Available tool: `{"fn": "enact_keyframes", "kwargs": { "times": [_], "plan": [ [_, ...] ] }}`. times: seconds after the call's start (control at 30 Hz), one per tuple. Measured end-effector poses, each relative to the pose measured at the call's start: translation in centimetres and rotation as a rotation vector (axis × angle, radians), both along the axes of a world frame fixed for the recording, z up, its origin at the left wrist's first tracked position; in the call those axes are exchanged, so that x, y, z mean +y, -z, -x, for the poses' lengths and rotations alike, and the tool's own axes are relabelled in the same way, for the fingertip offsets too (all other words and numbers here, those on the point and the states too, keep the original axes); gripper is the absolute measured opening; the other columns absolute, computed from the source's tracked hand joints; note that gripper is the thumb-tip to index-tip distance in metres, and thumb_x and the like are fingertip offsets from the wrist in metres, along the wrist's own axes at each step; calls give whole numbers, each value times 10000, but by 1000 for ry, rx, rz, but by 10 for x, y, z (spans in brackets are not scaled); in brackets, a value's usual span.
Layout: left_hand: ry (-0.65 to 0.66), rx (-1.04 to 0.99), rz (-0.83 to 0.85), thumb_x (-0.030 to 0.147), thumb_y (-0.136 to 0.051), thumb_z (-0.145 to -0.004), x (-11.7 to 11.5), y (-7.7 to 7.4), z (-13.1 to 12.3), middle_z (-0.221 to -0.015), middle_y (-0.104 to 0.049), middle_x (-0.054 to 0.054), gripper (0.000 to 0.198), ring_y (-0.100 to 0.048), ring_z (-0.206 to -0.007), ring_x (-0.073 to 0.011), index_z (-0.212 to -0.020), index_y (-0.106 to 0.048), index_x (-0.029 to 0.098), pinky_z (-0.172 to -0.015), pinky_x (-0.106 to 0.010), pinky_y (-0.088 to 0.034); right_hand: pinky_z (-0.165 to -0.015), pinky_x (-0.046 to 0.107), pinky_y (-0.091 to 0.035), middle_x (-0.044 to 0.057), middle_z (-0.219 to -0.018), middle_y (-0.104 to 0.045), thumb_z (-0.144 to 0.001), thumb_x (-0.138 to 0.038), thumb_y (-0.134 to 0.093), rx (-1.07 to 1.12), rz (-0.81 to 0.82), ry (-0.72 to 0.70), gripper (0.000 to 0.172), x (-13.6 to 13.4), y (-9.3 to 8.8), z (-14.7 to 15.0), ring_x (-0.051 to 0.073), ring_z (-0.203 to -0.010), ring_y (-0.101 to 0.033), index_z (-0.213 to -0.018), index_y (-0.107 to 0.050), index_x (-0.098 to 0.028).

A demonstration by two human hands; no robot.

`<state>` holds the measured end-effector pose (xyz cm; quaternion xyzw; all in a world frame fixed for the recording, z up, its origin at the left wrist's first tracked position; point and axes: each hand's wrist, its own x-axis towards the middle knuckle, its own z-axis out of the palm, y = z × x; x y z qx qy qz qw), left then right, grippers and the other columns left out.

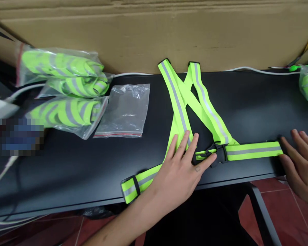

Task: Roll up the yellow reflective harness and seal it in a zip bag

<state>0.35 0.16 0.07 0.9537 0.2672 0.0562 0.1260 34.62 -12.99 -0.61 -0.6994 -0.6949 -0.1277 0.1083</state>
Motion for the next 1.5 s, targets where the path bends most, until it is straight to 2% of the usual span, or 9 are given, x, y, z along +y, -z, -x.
{"fn": "enact_keyframes", "kwargs": {
  "times": [0.13, 0.2, 0.3, 0.4, 0.47, 0.53, 0.8, 1.07, 1.5],
  "plan": [
    [7, 1, -11, 313, -552, -987, 0, 0, 1, -1638, -287, -170, 529, -161, -1504, -482, -1498, -438, 386, -1154, -698, -280, -1169, 665, -314, 84, -1627, -346, -926, -222, -582, 73, -204, 77, 707, 11, -15, 42, 428, -1458, -360, -1585, -328, -241],
    [9, -7, -19, 316, -542, -993, -1, 0, 1, -1639, -279, -177, 536, -156, -1505, -477, -1510, -417, 387, -1160, -689, -279, -1147, 612, -377, 95, -1554, -466, -860, -143, -663, 150, -285, -85, 722, 23, -21, 68, 403, -1393, -464, -1535, -430, -246],
    [3, -27, -36, 337, -507, -1013, -2, 3, 2, -1643, -251, -205, 541, -142, -1511, -461, -1536, -369, 353, -1173, -676, -269, -1048, 531, -484, 130, -1333, -650, -835, -98, -696, 230, -80, -473, 648, 45, -23, 101, 344, -1253, -589, -1454, -521, -177],
    [-25, -33, -47, 375, -424, -1044, -3, 5, 2, -1631, -264, -243, 495, -140, -1524, -430, -1499, -424, 182, -1210, -638, -239, -953, 458, -513, 134, -1193, -695, -881, -119, -665, 271, 81, -601, 441, 67, -20, 115, 283, -1141, -610, -1316, -595, -113],
    [-42, -33, -39, 387, -386, -1051, -4, 5, 2, -1615, -292, -260, 475, -142, -1530, -413, -1383, -521, 74, -1235, -600, -222, -913, 449, -505, 124, -1162, -695, -900, -171, -660, 307, 140, -625, 353, 76, -18, 116, 272, -1112, -596, -1246, -619, -113],
    [-50, -42, -23, 391, -379, -1050, -3, 4, 2, -1604, -316, -263, 465, -146, -1532, -402, -1289, -572, 42, -1247, -576, -218, -910, 452, -491, 110, -1164, -690, -895, -214, -676, 340, 183, -650, 349, 81, -17, 112, 273, -1121, -578, -1231, -624, -133],
    [-88, -45, -6, 377, -355, -1058, -5, 0, -1, -1592, -351, -251, 430, -151, -1537, -379, -1274, -548, 59, -1237, -627, -205, -968, 446, -459, 90, -1188, -681, -902, -115, -628, 433, 188, -648, 401, 77, -11, 103, 249, -1149, -552, -1298, -599, -165],
    [-96, -25, 70, 386, -337, -1062, 0, -6, -4, -1608, -336, -225, 411, -129, -1551, -336, -1267, -537, 90, -1248, -615, -194, -967, 439, -475, 90, -1139, -686, -896, -111, -644, 558, 141, -620, 361, 78, -13, 102, 239, -1129, -555, -1252, -605, -156],
    [-103, -33, 116, 398, -374, -1056, 2, -9, -7, -1610, -355, -189, 387, -139, -1558, -300, -1262, -529, 109, -1259, -602, -184, -941, 450, -490, 78, -1109, -703, -864, -111, -679, 583, 100, -618, 315, 82, -11, 100, 239, -1090, -589, -1171, -661, -178]
  ]
}}
